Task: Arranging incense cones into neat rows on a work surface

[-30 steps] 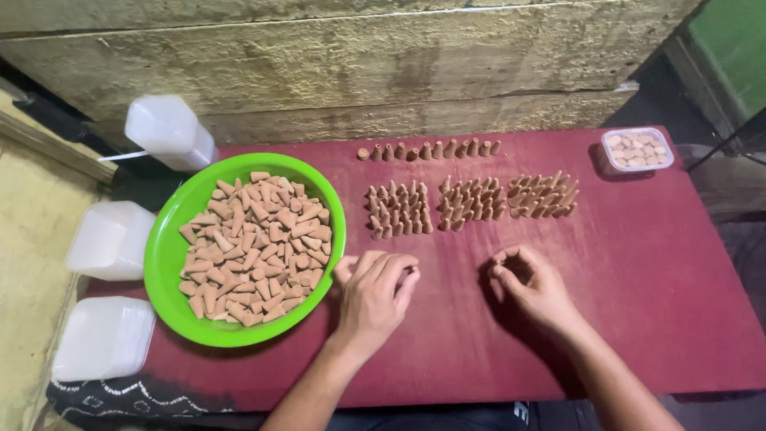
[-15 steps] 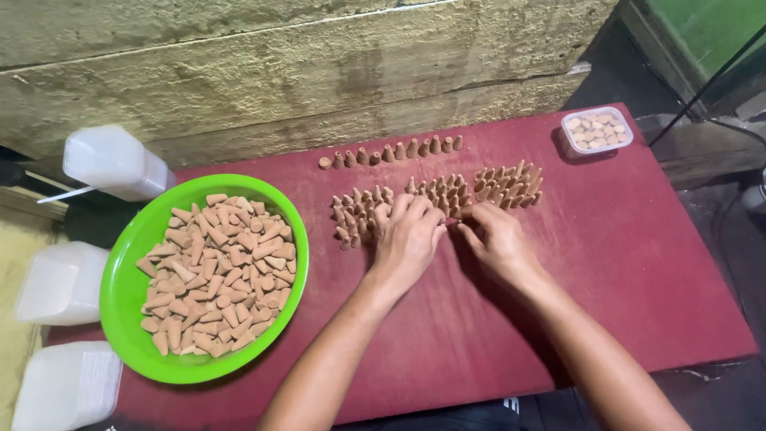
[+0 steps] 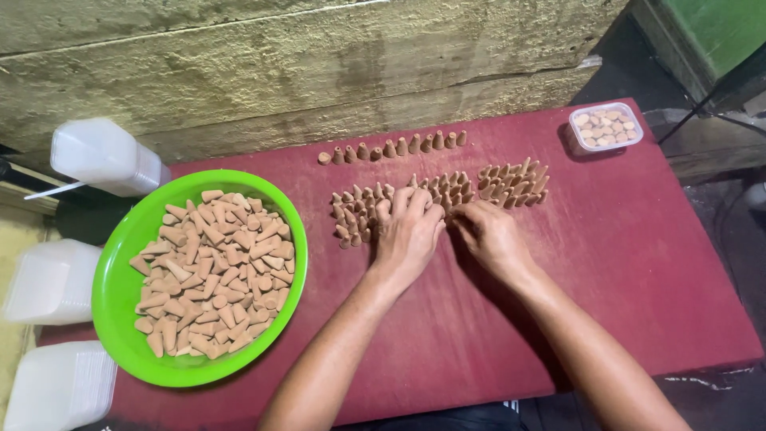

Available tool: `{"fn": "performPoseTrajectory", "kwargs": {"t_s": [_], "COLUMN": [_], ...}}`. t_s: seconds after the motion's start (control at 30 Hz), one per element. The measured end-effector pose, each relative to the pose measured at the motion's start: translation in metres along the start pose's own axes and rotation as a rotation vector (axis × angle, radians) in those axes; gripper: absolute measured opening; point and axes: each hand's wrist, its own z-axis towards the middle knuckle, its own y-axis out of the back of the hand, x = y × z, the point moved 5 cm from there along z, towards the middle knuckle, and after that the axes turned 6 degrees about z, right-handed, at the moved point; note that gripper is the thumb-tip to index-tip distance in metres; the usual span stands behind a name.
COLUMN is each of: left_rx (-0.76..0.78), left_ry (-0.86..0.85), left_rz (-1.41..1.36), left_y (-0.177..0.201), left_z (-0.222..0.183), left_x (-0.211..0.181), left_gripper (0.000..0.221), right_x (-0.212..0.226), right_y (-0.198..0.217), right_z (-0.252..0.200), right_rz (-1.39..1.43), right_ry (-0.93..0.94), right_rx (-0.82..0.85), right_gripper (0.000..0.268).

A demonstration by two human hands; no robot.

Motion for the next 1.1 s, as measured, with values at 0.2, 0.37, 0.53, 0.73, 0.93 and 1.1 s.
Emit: {"fn": "performPoseTrajectory", "kwargs": {"t_s": [0.2, 0.37, 0.53, 0.73, 0.93, 1.1], "left_rx": [-0.009, -0.021, -0.012, -0.055, -0.049, 0.293], "left_ry": [0.000, -0.006, 0.001, -0.015, -0.054, 0.122], "left_rz": [0.040, 0.039, 0.011, -0.051, -0.056, -0.187], "left_y": [0.004, -0.003, 0.006, 0.024, 0.060, 0.097], "left_z": [0.003, 0.000, -0.001, -0.011, -0.065, -0.132], "left_x": [0.000, 0.001, 0.001, 0.006, 0.014, 0.022], "left_gripper": [0.020, 0.020, 0.024, 0.018, 0.018, 0.029], "right_x": [-0.005, -0.001, 0.003, 0.024, 0.031, 0.081], "right_y": [-0.005, -0.005, 0.004, 0.019, 0.015, -0.004], "right_z": [0.001, 0.000, -0.004, -0.015, -0.030, -0.036], "right_rz": [0.019, 0.000, -0.026, -0.011, -0.050, 0.119], "right_ry": [0.017, 0.021, 0.012, 0.046, 0.115, 0.146], "right_rx": [-0.008, -0.032, -0.064, -0.113, -0.100, 0.161], "right_gripper": [0.022, 0.024, 0.024, 0.018, 0.011, 0.048]}}
